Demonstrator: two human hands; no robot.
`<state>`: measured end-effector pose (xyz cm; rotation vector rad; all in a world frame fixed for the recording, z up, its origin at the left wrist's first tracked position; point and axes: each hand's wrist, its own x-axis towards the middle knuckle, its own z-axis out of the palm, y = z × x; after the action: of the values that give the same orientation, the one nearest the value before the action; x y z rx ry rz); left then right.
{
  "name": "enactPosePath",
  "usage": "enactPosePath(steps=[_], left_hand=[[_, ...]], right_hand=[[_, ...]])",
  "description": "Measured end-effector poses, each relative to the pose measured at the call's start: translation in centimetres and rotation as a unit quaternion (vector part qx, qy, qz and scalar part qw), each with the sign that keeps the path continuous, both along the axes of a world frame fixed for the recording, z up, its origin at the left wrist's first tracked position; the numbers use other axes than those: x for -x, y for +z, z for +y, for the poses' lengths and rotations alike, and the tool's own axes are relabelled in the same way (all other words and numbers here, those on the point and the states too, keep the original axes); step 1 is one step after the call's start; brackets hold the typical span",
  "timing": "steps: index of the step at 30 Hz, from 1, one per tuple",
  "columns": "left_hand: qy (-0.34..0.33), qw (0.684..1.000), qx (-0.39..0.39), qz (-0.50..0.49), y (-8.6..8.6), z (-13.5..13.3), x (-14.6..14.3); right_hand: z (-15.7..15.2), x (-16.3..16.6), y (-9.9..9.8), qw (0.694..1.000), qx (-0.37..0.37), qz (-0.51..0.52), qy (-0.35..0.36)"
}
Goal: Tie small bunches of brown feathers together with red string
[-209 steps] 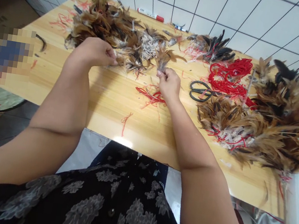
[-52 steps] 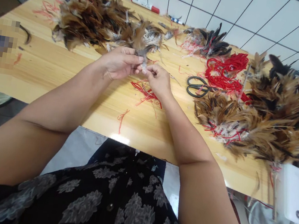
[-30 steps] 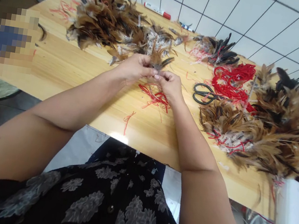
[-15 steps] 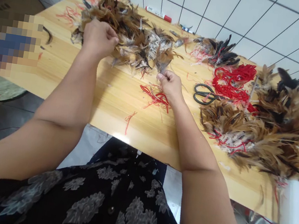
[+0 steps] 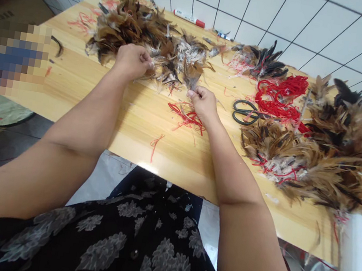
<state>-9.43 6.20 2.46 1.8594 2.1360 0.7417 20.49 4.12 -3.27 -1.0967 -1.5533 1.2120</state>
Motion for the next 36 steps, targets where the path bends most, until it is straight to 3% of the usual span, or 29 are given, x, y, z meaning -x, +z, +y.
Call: enactPosePath(steps=[4, 8, 11, 14, 18, 23, 27, 36], left_hand=[[0.005, 0.997, -0.066, -0.030, 1.0, -0.9, -1.3], [-0.055, 0.980, -0.132, -0.139, 1.9, -1.5, -2.9], [-0.126, 0.956, -0.117, -0.238, 2.4, -2.1, -4.1], [-0.192, 0.942, -0.049, -0.271, 2.6, -2.9, -5.3], [-0.242, 0.939, -0.012, -0.243, 2.3, -3.5, -6.7], [-0.221, 0.967, -0.005, -0.131, 2.3, -4.5, -8.5], [-0.240, 0.969, 0.009, -0.062, 3.2, -5.6, -9.6], [-0.248, 0.968, 0.011, -0.040, 3.6, -5.9, -10.2]], right_hand=[[0.4, 0.0, -0.4, 1.000, -0.002, 0.014, 0.001], [0.6, -0.1, -0.6, 1.000, -0.007, 0.022, -0.010], [0.5, -0.2, -0.5, 0.999, -0.025, 0.032, -0.021], [0.5, -0.2, -0.4, 0.998, -0.026, 0.048, -0.026], [0.6, -0.2, -0.6, 0.998, -0.022, 0.053, -0.031], [0.5, 0.1, -0.4, 0.999, -0.016, 0.019, -0.046], [0.0, 0.5, 0.2, 0.998, 0.000, -0.007, -0.057], [-0.3, 0.6, 0.6, 0.999, 0.027, -0.024, -0.035]])
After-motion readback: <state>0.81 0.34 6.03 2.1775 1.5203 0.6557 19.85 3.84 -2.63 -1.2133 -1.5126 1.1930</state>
